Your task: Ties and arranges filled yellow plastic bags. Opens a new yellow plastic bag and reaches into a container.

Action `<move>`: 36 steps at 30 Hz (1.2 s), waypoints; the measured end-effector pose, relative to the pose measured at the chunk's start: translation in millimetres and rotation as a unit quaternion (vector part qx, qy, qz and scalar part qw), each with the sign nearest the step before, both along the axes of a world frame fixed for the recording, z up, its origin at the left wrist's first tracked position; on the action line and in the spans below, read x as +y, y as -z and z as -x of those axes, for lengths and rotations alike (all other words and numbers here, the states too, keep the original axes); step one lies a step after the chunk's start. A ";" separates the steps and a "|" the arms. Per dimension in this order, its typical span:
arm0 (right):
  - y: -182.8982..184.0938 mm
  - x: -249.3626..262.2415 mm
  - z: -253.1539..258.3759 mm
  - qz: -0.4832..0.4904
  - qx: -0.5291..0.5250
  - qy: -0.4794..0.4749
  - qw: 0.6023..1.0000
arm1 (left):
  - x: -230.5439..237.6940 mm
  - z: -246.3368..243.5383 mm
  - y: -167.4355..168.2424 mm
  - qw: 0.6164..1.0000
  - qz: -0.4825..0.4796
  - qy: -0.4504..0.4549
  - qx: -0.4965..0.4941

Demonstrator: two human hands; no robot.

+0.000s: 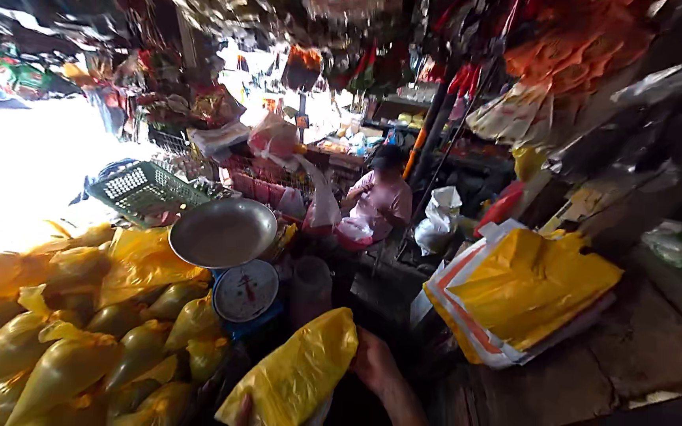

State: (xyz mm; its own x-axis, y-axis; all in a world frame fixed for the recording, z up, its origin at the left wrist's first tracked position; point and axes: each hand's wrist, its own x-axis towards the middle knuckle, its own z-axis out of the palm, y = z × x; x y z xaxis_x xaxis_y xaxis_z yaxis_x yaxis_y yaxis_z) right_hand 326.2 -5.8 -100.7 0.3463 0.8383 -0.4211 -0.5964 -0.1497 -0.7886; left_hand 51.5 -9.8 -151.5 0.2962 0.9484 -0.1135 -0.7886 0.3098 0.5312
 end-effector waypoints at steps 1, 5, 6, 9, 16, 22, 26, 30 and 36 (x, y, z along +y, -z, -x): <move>2.8 0.2 -18.0 0.022 -0.024 -0.015 0.999 | 6.4 -5.9 2.4 1.000 0.010 -0.026 0.012; 14.8 1.6 -76.7 0.052 -0.231 0.007 0.972 | 24.1 -23.9 4.0 0.993 0.030 -0.069 0.086; 20.7 4.8 -86.4 0.050 -0.320 -0.001 0.946 | 29.0 -28.8 2.2 0.990 0.020 -0.075 0.117; 26.0 17.3 -86.2 -0.005 -0.471 -0.067 0.880 | 39.3 -49.8 -7.1 0.970 -0.038 -0.069 0.232; 9.6 28.4 -20.5 -0.065 -0.477 -0.294 0.826 | 44.6 -111.9 -12.4 0.949 -0.045 0.028 0.310; 17.0 31.6 -20.8 -0.113 -0.423 -0.221 0.871 | 55.7 -112.9 -18.3 0.943 -0.088 0.050 0.316; 6.0 33.6 -32.7 -0.135 -0.325 -0.197 0.915 | 63.5 -111.1 -33.7 0.921 -0.141 0.081 0.355; 3.5 30.5 -25.4 -0.123 -0.359 -0.241 0.893 | 67.8 -106.3 -27.8 0.901 -0.165 0.100 0.389; 4.8 35.2 20.5 -0.092 -0.525 -0.119 0.838 | 68.2 -88.7 -40.1 0.927 -0.142 0.103 0.331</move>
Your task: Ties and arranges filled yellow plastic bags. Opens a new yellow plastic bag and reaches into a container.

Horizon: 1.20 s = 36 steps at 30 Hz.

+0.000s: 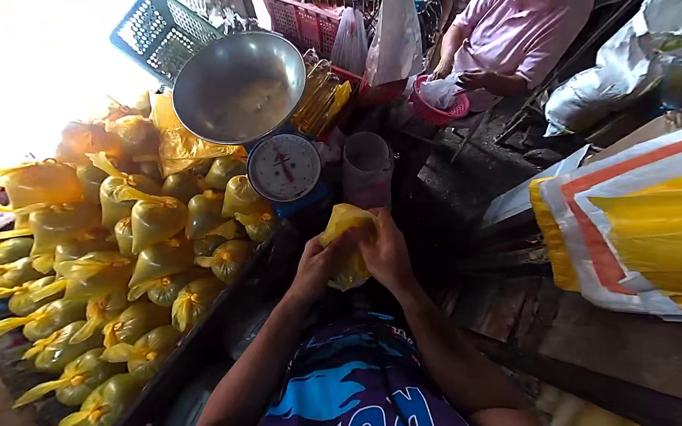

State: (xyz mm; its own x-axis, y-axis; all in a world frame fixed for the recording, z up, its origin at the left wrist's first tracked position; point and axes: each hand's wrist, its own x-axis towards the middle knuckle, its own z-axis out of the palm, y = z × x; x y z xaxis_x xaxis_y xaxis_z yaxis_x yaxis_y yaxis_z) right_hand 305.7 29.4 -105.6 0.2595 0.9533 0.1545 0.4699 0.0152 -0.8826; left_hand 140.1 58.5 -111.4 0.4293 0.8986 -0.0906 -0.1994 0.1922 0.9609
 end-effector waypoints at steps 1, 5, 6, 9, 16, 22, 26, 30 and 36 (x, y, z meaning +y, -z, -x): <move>2.0 -1.1 4.4 -0.014 0.006 0.009 1.000 | -1.0 4.7 0.4 1.000 0.013 -0.007 -0.008; -6.1 -12.6 18.5 -0.004 0.023 -0.024 0.999 | -2.4 26.3 2.4 0.999 0.035 0.001 -0.024; -9.3 -15.9 23.8 0.009 0.015 -0.027 0.999 | -2.9 30.8 2.5 0.999 0.040 0.007 -0.031; -10.4 -22.9 38.7 -0.005 -0.001 0.010 1.000 | -3.2 38.5 4.3 0.998 0.024 0.015 -0.053; -9.8 -44.5 59.6 -0.031 0.197 -0.019 0.980 | -5.8 57.0 14.0 0.998 -0.046 0.030 0.010; 0.3 -52.0 68.7 -0.026 -0.064 0.147 0.987 | -25.1 29.4 28.0 0.989 0.080 0.058 -0.111; 5.4 -72.7 46.2 -0.076 -0.040 0.187 0.979 | -31.6 17.6 25.5 0.981 0.083 0.118 -0.125; -3.1 -93.1 45.8 -0.031 -0.039 0.178 0.983 | -46.0 0.6 34.8 0.983 0.046 0.133 -0.118; 9.9 -89.7 34.9 -0.134 0.070 0.323 0.934 | -55.0 -28.2 3.2 0.907 0.357 0.039 -0.219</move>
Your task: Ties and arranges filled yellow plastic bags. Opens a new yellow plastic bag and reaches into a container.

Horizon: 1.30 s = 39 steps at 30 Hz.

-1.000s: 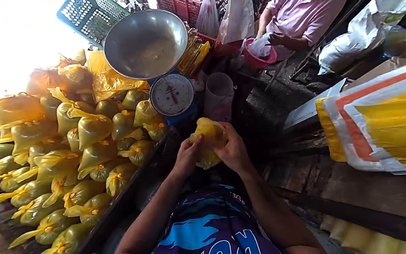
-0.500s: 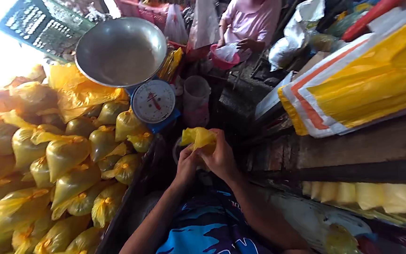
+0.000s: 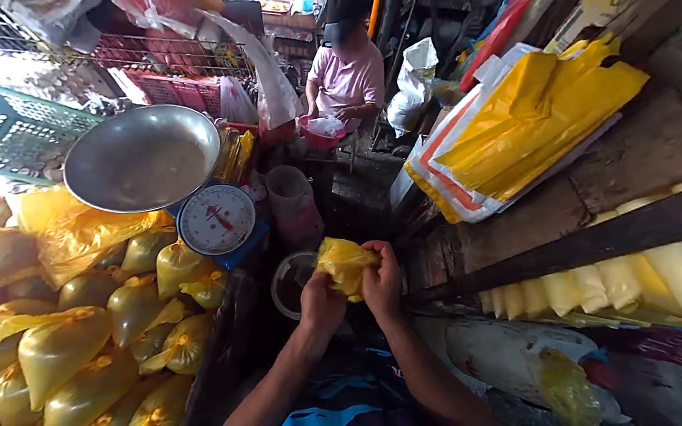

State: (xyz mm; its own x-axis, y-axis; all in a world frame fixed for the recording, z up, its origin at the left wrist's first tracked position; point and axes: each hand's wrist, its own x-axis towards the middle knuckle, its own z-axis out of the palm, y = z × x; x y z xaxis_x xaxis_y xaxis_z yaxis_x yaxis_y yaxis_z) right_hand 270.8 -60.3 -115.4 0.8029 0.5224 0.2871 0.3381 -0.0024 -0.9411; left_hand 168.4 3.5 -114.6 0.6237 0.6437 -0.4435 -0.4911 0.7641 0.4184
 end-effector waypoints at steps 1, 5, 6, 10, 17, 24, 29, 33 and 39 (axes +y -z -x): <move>0.2 1.5 -3.1 -0.041 0.117 -0.011 0.992 | 6.8 3.2 -4.0 0.999 0.016 0.006 -0.052; -21.3 -3.5 -13.4 -0.199 0.580 -0.116 0.782 | 41.1 21.9 -0.5 0.963 -0.084 0.134 -0.219; -24.5 -6.5 -16.2 -0.221 0.607 -0.169 0.744 | 50.0 25.6 -1.5 0.963 -0.102 0.117 -0.221; -14.0 -9.3 -23.6 -0.092 0.414 -0.335 0.841 | 71.9 42.5 -3.2 0.963 -0.169 0.078 -0.193; 18.5 21.2 -28.9 0.230 -0.131 -0.035 0.964 | 68.5 34.0 36.9 0.678 -0.554 0.095 0.473; 48.4 37.9 -14.0 0.247 -0.177 -0.109 0.946 | 71.3 30.2 65.0 0.613 -0.520 0.019 0.594; 56.6 50.1 -21.3 0.276 -0.140 -0.158 0.938 | 89.3 57.5 90.3 0.596 -0.440 0.037 0.670; 66.4 64.8 -10.8 0.288 -0.151 -0.231 0.917 | 73.8 64.6 107.6 0.616 -0.403 0.070 0.674; 71.0 85.2 -9.4 0.317 -0.137 -0.307 0.887 | 70.3 97.4 115.8 0.606 -0.343 0.073 0.714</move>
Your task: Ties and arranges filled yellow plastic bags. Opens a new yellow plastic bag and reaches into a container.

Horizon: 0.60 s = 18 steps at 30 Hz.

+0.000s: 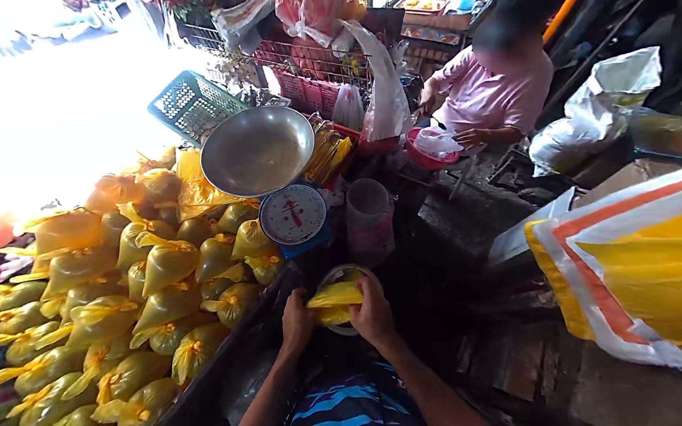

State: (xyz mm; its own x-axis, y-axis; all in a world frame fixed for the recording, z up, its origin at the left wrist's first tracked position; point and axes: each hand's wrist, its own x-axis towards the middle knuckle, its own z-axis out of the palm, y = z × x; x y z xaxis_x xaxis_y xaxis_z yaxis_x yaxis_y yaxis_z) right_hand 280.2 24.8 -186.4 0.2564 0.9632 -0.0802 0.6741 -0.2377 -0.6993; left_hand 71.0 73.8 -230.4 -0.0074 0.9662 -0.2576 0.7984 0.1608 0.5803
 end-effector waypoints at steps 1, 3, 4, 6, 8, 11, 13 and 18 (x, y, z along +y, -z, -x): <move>-2.3 7.8 0.0 0.005 0.009 -0.009 1.000 | 0.1 5.3 0.8 1.000 0.011 -0.002 0.012; -6.3 26.4 -1.1 0.021 0.015 -0.029 0.999 | -0.3 13.1 -1.3 0.997 0.041 -0.008 0.061; -5.3 32.4 2.6 0.021 0.021 -0.041 0.999 | -2.2 10.9 -6.5 0.994 0.058 0.000 0.087; -3.0 39.4 16.0 0.020 0.031 -0.061 0.997 | -2.9 -2.9 -18.0 0.994 0.053 0.007 0.097; -6.1 43.0 29.3 0.040 0.036 -0.081 0.995 | 0.4 -15.2 -18.1 1.000 0.017 -0.013 0.000; 1.3 39.0 38.1 0.044 0.093 -0.135 0.985 | 2.9 -14.5 -4.5 0.977 -0.013 -0.097 -0.190; 19.6 36.7 31.2 0.024 0.207 -0.163 0.964 | -1.8 -4.6 4.3 0.966 -0.031 -0.140 -0.217; 96.5 54.0 -31.9 0.220 0.532 0.013 0.818 | -34.8 20.2 15.7 0.947 -0.055 -0.227 -0.221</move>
